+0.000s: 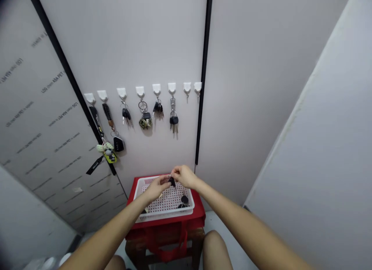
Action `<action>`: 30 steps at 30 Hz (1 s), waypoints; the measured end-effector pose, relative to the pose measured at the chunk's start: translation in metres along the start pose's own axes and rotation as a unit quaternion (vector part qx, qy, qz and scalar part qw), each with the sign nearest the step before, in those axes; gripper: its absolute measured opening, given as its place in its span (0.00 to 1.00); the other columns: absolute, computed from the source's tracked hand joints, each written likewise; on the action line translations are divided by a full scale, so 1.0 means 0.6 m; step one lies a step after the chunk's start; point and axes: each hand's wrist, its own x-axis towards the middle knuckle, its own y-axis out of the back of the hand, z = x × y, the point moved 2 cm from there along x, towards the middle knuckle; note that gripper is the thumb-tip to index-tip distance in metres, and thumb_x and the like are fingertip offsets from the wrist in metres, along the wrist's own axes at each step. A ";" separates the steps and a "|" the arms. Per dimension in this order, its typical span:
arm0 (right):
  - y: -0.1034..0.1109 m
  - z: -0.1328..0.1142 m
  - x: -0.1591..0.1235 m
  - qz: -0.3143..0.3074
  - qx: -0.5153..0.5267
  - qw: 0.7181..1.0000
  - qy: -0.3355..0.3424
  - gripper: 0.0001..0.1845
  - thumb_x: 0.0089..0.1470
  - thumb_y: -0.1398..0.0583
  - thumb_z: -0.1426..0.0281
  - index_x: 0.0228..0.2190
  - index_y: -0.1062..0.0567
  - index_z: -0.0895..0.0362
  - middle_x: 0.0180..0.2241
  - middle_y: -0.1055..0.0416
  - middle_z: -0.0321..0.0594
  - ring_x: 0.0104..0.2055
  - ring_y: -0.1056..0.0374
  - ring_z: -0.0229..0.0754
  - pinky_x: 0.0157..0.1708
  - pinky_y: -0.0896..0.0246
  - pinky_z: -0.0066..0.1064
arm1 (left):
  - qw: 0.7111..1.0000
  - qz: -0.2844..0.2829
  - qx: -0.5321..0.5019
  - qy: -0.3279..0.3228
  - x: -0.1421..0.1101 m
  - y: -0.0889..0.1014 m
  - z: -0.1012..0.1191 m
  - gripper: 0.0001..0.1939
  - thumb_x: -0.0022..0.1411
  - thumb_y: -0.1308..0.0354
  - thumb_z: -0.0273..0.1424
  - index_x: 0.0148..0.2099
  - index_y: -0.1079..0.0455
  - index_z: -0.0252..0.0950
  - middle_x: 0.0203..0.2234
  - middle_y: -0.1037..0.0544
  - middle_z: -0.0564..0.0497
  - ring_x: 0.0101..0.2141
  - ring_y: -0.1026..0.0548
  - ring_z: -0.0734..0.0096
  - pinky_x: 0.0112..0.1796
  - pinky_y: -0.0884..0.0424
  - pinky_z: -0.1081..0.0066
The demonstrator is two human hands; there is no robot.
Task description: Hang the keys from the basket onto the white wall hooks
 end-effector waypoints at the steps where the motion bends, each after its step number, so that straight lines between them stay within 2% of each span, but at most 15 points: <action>1: 0.016 -0.008 0.002 0.016 0.022 1.000 -0.002 0.10 0.39 0.51 0.70 0.20 0.33 0.62 0.15 0.38 0.34 0.17 0.45 0.29 0.18 0.50 0.20 | 0.999 0.003 -0.051 -0.011 0.005 -0.002 0.016 0.12 0.44 0.51 0.25 0.35 0.39 0.30 0.31 0.30 0.47 0.33 0.34 0.75 0.35 0.40 0.73; 3: 0.050 -0.025 0.004 0.055 0.049 0.997 0.007 0.09 0.39 0.50 0.69 0.20 0.34 0.62 0.15 0.39 0.33 0.17 0.45 0.29 0.19 0.49 0.21 | 0.992 0.020 -0.122 -0.029 0.017 -0.003 0.051 0.13 0.43 0.50 0.25 0.36 0.40 0.31 0.32 0.31 0.46 0.33 0.34 0.75 0.36 0.40 0.72; 6: 0.104 -0.052 0.008 0.111 0.074 0.991 0.030 0.08 0.38 0.49 0.69 0.19 0.35 0.61 0.14 0.40 0.32 0.17 0.45 0.29 0.19 0.48 0.21 | 0.983 0.068 -0.153 -0.080 0.035 0.000 0.110 0.17 0.39 0.46 0.22 0.36 0.40 0.31 0.34 0.32 0.45 0.36 0.35 0.74 0.38 0.41 0.72; 9: 0.160 -0.085 0.013 0.170 0.091 0.980 0.047 0.07 0.37 0.48 0.69 0.18 0.35 0.61 0.13 0.41 0.31 0.16 0.45 0.29 0.18 0.48 0.21 | 0.977 0.085 -0.147 -0.130 0.056 0.000 0.173 0.15 0.38 0.47 0.20 0.34 0.39 0.31 0.32 0.31 0.47 0.34 0.35 0.76 0.37 0.41 0.74; 11: 0.198 -0.107 0.019 0.218 0.109 0.968 0.053 0.06 0.37 0.48 0.69 0.17 0.36 0.61 0.12 0.41 0.30 0.15 0.45 0.28 0.17 0.48 0.21 | 0.977 0.083 -0.137 -0.139 0.071 -0.002 0.213 0.13 0.41 0.49 0.21 0.34 0.39 0.31 0.27 0.30 0.50 0.28 0.33 0.79 0.32 0.38 0.75; 14: 0.250 -0.136 0.033 0.286 0.152 0.944 0.056 0.05 0.37 0.47 0.71 0.17 0.36 0.61 0.12 0.42 0.30 0.14 0.45 0.27 0.16 0.47 0.20 | 0.973 0.118 -0.107 -0.164 0.090 -0.005 0.269 0.13 0.44 0.51 0.22 0.37 0.40 0.32 0.21 0.32 0.53 0.21 0.35 0.82 0.25 0.39 0.78; 17: 0.289 -0.156 0.054 0.344 0.183 0.920 0.055 0.04 0.37 0.47 0.73 0.17 0.36 0.61 0.12 0.41 0.31 0.14 0.44 0.27 0.15 0.46 0.19 | 0.965 0.153 -0.064 -0.202 0.103 -0.004 0.312 0.17 0.44 0.52 0.22 0.40 0.42 0.33 0.24 0.32 0.52 0.21 0.36 0.83 0.24 0.39 0.80; 20: 0.314 -0.166 0.075 0.379 0.191 0.904 0.049 0.03 0.37 0.47 0.73 0.17 0.36 0.61 0.14 0.39 0.32 0.16 0.42 0.28 0.15 0.44 0.19 | 0.965 0.159 -0.014 -0.206 0.111 -0.002 0.338 0.19 0.44 0.51 0.23 0.43 0.43 0.33 0.28 0.32 0.49 0.23 0.36 0.82 0.25 0.39 0.79; 23: 0.326 -0.166 0.093 0.405 0.168 0.898 0.025 0.04 0.37 0.47 0.73 0.16 0.35 0.61 0.14 0.38 0.34 0.16 0.41 0.29 0.15 0.44 0.20 | 0.967 0.163 0.016 -0.197 0.114 0.004 0.348 0.21 0.44 0.51 0.24 0.44 0.44 0.34 0.31 0.33 0.48 0.24 0.35 0.81 0.25 0.39 0.78; 30: 0.339 -0.142 0.125 0.421 0.069 0.904 -0.020 0.06 0.37 0.47 0.71 0.19 0.32 0.61 0.15 0.35 0.36 0.19 0.38 0.32 0.22 0.42 0.24 | 0.968 0.167 0.036 -0.182 0.106 0.015 0.332 0.22 0.44 0.50 0.24 0.45 0.44 0.33 0.32 0.32 0.47 0.24 0.36 0.81 0.24 0.39 0.79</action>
